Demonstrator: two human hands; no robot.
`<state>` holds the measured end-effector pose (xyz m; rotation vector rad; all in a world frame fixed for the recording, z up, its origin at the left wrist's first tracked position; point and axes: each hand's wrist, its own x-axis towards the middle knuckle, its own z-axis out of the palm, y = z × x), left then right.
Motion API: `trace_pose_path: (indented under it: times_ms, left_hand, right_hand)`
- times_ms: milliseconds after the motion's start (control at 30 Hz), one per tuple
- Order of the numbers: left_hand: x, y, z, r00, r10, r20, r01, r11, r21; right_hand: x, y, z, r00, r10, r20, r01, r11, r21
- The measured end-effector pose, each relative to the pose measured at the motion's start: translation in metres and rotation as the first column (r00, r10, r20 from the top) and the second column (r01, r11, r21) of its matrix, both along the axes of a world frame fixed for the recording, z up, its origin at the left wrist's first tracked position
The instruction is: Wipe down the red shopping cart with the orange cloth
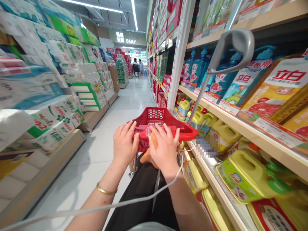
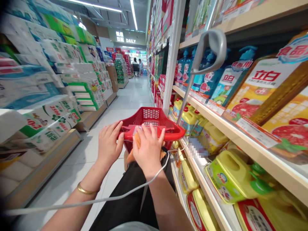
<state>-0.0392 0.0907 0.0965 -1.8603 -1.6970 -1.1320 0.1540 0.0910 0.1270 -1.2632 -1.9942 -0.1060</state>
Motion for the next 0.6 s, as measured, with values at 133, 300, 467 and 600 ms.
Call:
trace_pose_path:
  times_ms: [133, 300, 467, 600]
  left_hand:
    - [-0.005, 0.0, -0.002, 1.0, -0.021, -0.023, 0.021, 1.0, 0.002]
    - [-0.005, 0.003, -0.004, 1.0, -0.027, -0.008, 0.027, 0.999, 0.026]
    - [-0.006, 0.001, -0.001, 0.999, -0.028, -0.016, 0.028, 1.0, 0.007]
    - [-0.013, -0.001, 0.0, 1.0, -0.013, -0.027, 0.013, 1.0, 0.009]
  right_hand:
    - [-0.003, -0.005, 0.0, 0.998, 0.055, 0.011, -0.055, 0.998, -0.01]
    - [0.006, -0.003, -0.001, 0.997, 0.075, 0.027, -0.074, 0.997, -0.006]
    - [0.001, -0.002, -0.005, 0.995, 0.097, -0.032, -0.097, 0.995, 0.006]
    - [-0.003, 0.001, -0.007, 0.99, 0.135, -0.028, -0.134, 0.991, 0.013]
